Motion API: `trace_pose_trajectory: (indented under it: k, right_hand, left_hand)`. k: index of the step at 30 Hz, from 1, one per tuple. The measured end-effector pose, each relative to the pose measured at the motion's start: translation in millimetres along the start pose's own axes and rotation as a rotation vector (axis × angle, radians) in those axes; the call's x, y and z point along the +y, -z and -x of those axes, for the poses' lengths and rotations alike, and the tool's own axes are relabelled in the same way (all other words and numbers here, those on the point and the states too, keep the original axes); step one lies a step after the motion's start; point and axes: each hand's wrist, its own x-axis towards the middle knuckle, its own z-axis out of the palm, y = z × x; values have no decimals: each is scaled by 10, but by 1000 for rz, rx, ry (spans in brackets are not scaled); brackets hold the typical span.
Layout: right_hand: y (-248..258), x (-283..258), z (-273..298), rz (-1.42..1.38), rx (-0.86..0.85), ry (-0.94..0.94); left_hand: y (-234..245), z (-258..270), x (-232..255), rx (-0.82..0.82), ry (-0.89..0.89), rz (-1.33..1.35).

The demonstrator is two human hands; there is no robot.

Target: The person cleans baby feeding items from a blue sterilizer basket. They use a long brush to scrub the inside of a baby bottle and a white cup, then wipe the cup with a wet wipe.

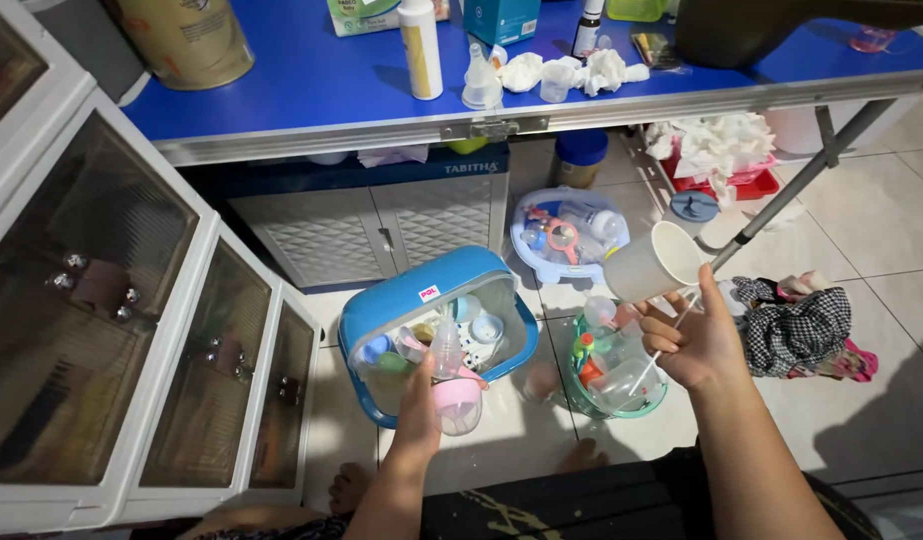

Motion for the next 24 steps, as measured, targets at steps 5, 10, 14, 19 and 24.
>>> trace_pose_trajectory:
  k: [5,10,14,19,24]
  right_hand:
    - [29,-8,-53,12,32,-6]
    - [-14,58,-123,81,65,16]
    - [-6,78,-133,159,62,35]
    - [-80,115,-74,222,20,68]
    - [-186,150,-12,251,7,69]
  left_hand:
    - [-131,24,17,18,48,14]
    - [-120,-7,51,8,63,-2]
    - [155,-204,-6,143,-130,-310]
    - [434,-394,101,199,-367,-722]
    - [464,-255,268,-21,-404,-1643]
